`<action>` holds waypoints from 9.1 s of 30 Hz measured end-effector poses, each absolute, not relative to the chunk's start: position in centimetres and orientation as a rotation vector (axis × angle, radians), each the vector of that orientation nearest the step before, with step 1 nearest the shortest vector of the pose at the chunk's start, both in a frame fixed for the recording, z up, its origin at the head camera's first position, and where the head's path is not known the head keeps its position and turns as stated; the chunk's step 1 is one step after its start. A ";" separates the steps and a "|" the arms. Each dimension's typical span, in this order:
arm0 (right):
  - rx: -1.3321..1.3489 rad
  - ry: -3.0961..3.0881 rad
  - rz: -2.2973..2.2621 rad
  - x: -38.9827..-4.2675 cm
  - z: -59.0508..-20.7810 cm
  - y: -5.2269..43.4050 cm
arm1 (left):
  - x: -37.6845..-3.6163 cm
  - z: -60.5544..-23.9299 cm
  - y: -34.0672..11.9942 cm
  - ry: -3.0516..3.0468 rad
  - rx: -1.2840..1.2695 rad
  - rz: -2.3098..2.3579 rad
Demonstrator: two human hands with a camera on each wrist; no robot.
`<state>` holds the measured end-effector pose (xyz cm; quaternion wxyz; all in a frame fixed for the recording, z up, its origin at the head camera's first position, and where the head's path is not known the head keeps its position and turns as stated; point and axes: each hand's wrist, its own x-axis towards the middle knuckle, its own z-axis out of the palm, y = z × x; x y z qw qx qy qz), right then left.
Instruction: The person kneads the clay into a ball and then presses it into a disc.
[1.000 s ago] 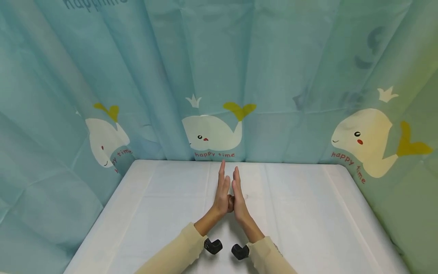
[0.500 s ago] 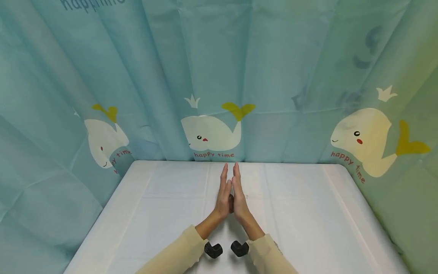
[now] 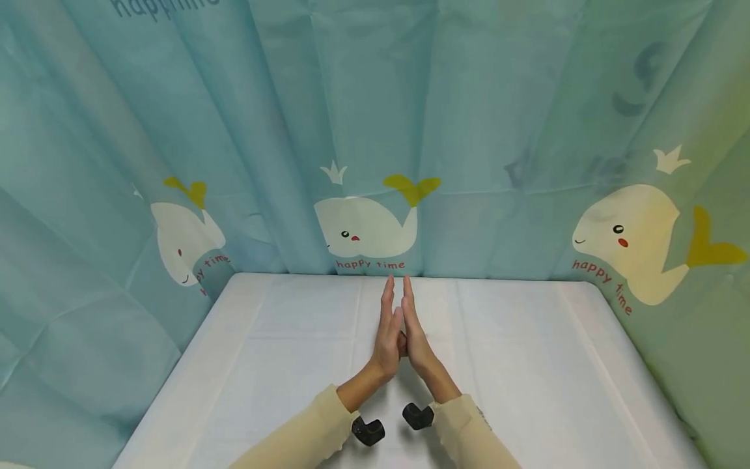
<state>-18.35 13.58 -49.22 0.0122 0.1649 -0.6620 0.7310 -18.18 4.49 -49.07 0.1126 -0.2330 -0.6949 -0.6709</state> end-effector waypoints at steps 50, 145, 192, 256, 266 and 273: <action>0.498 -1.915 2.302 -17.5 -47.9 12.7 | -19.6 -47.4 4.7 -2.008 -0.667 -1.925; 0.437 -2.052 2.228 -18.7 -47.1 12.8 | -18.8 -46.6 4.5 -1.864 -0.582 -2.240; 0.605 -1.949 2.225 -17.3 -45.4 11.7 | -21.4 -45.8 3.3 -1.934 -0.625 -2.127; 0.594 -1.891 2.228 -17.8 -45.4 12.2 | -20.7 -45.6 4.1 -1.909 -0.686 -2.108; 0.572 -1.964 2.135 -18.3 -45.2 12.8 | -19.9 -46.2 4.1 -2.098 -0.712 -1.966; 0.508 -1.982 2.201 -19.1 -45.8 13.3 | -18.4 -46.0 4.3 -2.061 -0.706 -2.050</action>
